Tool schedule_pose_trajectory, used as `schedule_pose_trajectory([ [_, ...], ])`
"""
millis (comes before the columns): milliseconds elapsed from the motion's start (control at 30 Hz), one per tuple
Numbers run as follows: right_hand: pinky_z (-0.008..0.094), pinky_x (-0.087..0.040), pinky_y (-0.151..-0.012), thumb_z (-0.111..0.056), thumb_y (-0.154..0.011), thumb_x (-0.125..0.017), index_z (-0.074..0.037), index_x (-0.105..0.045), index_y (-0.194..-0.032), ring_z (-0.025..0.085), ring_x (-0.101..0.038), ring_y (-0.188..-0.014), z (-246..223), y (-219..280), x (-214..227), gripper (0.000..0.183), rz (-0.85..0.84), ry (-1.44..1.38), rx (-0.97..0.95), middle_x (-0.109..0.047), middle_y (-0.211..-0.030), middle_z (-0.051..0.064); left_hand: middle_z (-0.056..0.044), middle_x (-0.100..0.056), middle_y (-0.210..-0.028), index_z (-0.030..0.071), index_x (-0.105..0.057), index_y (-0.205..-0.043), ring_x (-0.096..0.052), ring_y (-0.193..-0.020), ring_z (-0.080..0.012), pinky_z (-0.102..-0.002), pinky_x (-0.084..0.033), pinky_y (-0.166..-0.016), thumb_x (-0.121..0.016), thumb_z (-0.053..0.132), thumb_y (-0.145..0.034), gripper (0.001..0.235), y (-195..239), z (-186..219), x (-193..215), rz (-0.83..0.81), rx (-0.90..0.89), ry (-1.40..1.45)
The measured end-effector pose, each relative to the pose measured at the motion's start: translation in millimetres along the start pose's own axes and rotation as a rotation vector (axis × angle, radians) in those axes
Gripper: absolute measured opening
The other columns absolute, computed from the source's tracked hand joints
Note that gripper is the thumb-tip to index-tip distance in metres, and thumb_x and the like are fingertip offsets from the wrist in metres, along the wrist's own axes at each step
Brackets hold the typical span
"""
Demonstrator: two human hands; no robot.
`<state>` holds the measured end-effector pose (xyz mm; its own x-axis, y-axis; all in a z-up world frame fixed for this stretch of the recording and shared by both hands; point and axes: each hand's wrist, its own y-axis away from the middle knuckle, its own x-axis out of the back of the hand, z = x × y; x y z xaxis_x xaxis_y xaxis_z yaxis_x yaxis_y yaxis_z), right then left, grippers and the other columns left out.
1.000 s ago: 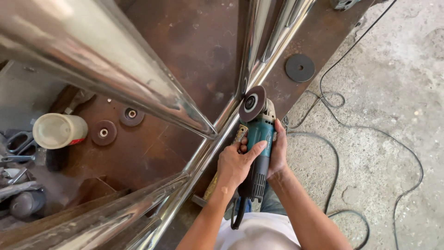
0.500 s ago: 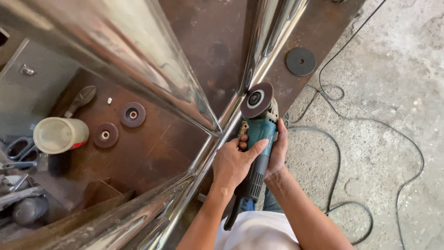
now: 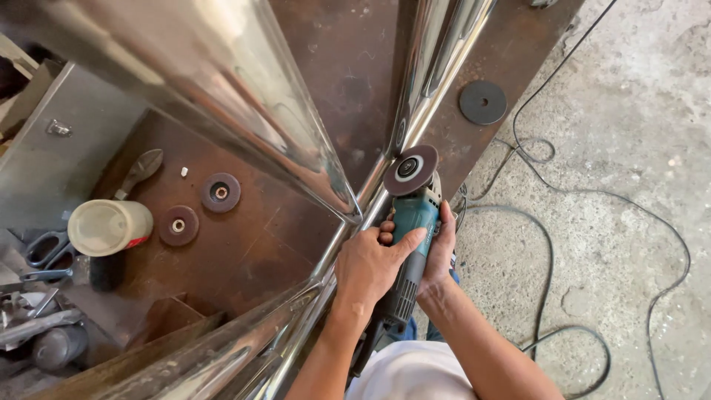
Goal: Using an angle grinder to smooth and polish the joints of a stainless steel railing.
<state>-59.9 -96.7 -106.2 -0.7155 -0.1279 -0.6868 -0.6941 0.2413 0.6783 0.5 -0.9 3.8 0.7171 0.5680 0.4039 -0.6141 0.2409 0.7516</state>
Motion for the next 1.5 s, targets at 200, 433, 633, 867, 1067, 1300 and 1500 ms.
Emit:
schedule_pose_trajectory([
  [200, 0.040, -0.062, -0.070, -0.071, -0.082, -0.062, 0.005, -0.071, -0.111, 0.028, -0.072, -0.072, 1, 11, -13, 0.082, -0.014, -0.044, 0.000, -0.073, -0.090, 0.019, -0.004, -0.077, -0.112, 0.014, -0.075, -0.111, -0.067, -0.119, -0.0287, -0.041, -0.054, -0.103, -0.074, 0.071, -0.068, 0.072, 2, 3, -1, 0.017, -0.009, -0.023],
  [433, 0.039, -0.062, -0.070, -0.071, -0.082, -0.062, 0.006, -0.070, -0.114, 0.027, -0.072, -0.073, -23, 22, -5, 0.084, 0.006, -0.037, -0.009, -0.072, -0.091, 0.018, -0.007, -0.076, -0.110, 0.009, -0.073, -0.115, -0.068, -0.119, -0.0312, -0.044, -0.054, -0.101, -0.075, 0.070, -0.068, 0.077, 1, -1, -32, 0.020, -0.046, 0.065],
  [633, 0.029, -0.058, -0.049, -0.071, -0.082, -0.064, -0.004, -0.072, -0.093, 0.021, -0.067, -0.053, -88, 34, -2, 0.068, 0.087, 0.227, 0.144, -0.068, -0.069, 0.011, -0.025, -0.069, -0.126, 0.006, -0.058, -0.138, -0.065, -0.119, -0.0438, -0.053, -0.052, -0.102, -0.071, 0.060, -0.081, 0.080, 1, 3, -93, 0.045, -0.322, 0.365],
  [867, 0.041, -0.053, -0.062, -0.036, -0.064, -0.094, -0.006, -0.065, -0.097, 0.026, -0.062, -0.069, -149, -18, 48, 0.053, 0.126, 1.075, 0.273, -0.061, -0.077, 0.014, -0.024, -0.062, -0.135, 0.002, -0.055, -0.143, -0.058, -0.127, -0.0399, -0.053, -0.052, -0.106, -0.059, 0.061, -0.097, 0.075, -39, -1, -181, 0.037, -0.269, 0.753],
  [1067, 0.052, -0.057, -0.077, -0.063, -0.052, -0.089, -0.011, -0.062, -0.112, 0.041, -0.072, -0.093, -160, -52, 71, 0.083, -0.118, 1.910, 0.413, -0.073, -0.087, 0.020, -0.030, -0.061, -0.135, -0.007, -0.057, -0.138, -0.059, -0.126, -0.0430, -0.059, -0.054, -0.098, -0.073, 0.051, -0.090, 0.077, -48, 21, -213, 0.217, -0.020, 1.140],
  [1300, 0.057, -0.057, -0.078, -0.060, -0.056, -0.089, -0.016, -0.053, -0.120, 0.043, -0.072, -0.093, -175, -78, 70, 0.086, -0.373, 2.031, 0.422, -0.072, -0.090, 0.019, -0.021, -0.071, -0.120, -0.001, -0.066, -0.130, -0.067, -0.111, -0.0308, -0.054, -0.062, -0.086, -0.071, 0.047, -0.092, 0.062, -68, 46, -220, 0.481, -0.031, 1.212],
  [1500, 0.057, -0.056, -0.080, -0.061, -0.051, -0.091, -0.018, -0.055, -0.114, 0.043, -0.071, -0.095, -186, -92, 58, 0.084, -0.433, 2.055, 0.456, -0.072, -0.090, 0.017, -0.019, -0.074, -0.109, 0.002, -0.072, -0.121, -0.070, -0.105, -0.0276, -0.051, -0.064, -0.084, -0.072, 0.041, -0.094, 0.047, -76, 56, -224, 0.540, -0.105, 1.345],
])
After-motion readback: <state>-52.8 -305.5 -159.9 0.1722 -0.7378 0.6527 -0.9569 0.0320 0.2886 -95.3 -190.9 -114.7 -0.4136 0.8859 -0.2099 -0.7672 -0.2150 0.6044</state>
